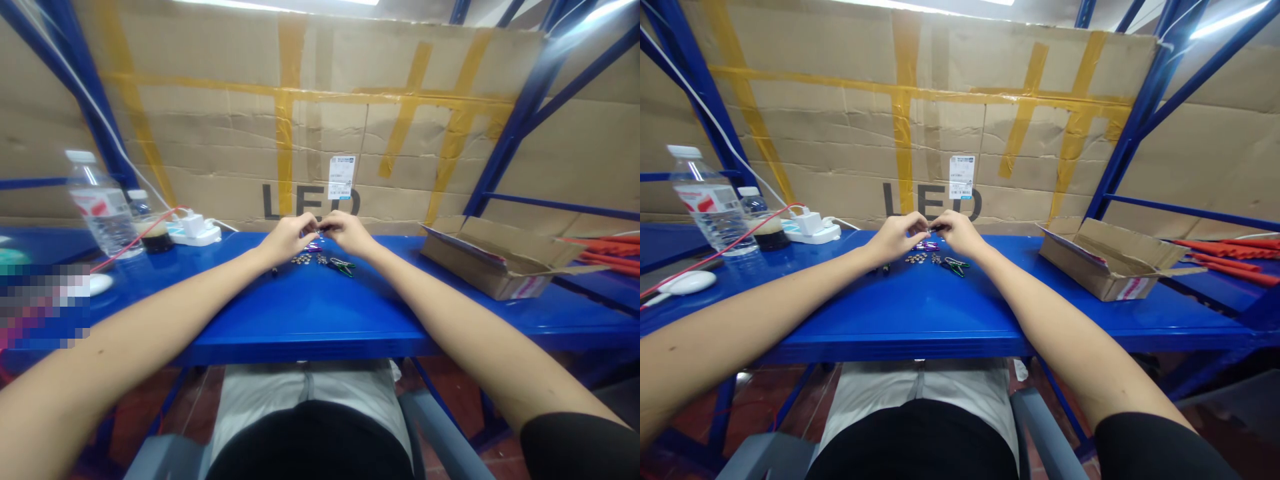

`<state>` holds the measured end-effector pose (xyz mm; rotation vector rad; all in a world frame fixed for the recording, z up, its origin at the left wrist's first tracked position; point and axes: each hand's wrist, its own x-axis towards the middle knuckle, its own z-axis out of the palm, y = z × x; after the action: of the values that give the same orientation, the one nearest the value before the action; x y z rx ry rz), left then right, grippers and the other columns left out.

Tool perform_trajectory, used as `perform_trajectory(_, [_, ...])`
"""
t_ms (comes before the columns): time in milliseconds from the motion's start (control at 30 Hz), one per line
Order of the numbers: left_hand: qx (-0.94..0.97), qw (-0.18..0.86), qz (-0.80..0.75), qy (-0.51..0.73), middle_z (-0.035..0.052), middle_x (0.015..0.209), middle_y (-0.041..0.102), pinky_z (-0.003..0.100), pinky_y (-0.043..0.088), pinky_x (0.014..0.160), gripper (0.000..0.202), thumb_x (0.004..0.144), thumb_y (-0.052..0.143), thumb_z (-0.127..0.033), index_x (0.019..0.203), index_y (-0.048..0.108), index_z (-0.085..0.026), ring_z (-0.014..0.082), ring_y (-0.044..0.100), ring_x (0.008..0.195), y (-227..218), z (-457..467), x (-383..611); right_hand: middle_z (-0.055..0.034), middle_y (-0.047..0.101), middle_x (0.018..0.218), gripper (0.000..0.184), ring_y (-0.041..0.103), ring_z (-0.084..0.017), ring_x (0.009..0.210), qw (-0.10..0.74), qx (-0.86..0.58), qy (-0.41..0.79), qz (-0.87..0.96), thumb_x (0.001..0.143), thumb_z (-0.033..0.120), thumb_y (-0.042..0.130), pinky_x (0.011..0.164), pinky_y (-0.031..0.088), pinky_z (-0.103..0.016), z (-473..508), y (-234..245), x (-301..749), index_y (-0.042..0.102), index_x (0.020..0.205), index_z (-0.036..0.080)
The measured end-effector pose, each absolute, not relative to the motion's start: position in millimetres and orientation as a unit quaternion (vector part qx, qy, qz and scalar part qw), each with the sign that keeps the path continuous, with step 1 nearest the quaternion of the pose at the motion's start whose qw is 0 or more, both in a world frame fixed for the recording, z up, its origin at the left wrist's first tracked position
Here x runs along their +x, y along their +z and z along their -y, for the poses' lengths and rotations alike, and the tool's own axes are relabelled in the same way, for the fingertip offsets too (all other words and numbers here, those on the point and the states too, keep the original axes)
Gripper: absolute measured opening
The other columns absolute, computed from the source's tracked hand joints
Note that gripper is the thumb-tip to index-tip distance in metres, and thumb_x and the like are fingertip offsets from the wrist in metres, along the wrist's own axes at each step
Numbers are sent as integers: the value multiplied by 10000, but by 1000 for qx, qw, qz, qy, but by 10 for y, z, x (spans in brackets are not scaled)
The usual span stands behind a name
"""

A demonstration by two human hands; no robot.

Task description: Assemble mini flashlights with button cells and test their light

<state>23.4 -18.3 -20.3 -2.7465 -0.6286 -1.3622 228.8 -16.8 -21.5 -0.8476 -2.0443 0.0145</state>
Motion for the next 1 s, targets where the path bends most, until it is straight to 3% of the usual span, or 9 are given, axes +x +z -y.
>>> perform_trajectory(400, [-882, 20, 181, -435, 31, 824, 712, 251, 514, 691, 85, 853, 651, -204, 919, 616, -164, 134, 659, 729, -226, 146, 234, -62, 662, 936, 321, 607, -208, 885, 442, -305, -128, 834, 836, 54, 560, 788, 512, -370, 172, -172, 2292, 801, 901, 256])
perform_trajectory(767, [-883, 33, 161, -439, 20, 813, 705, 248, 521, 706, 87, 858, 654, -197, 927, 610, -170, 134, 666, 739, -235, 154, 249, -60, 632, 986, 358, 568, -217, 974, 458, -254, -170, 835, 901, 67, 484, 834, 506, -405, 201, -171, 2276, 776, 904, 274])
perform_trajectory(1000, [-885, 40, 158, -436, 20, 819, 699, 243, 516, 712, 92, 859, 656, -185, 935, 607, -169, 130, 658, 738, -229, 157, 244, -54, 620, 953, 308, 582, -199, 921, 471, -260, -150, 829, 881, 62, 513, 801, 507, -373, 204, -169, 2268, 757, 855, 248])
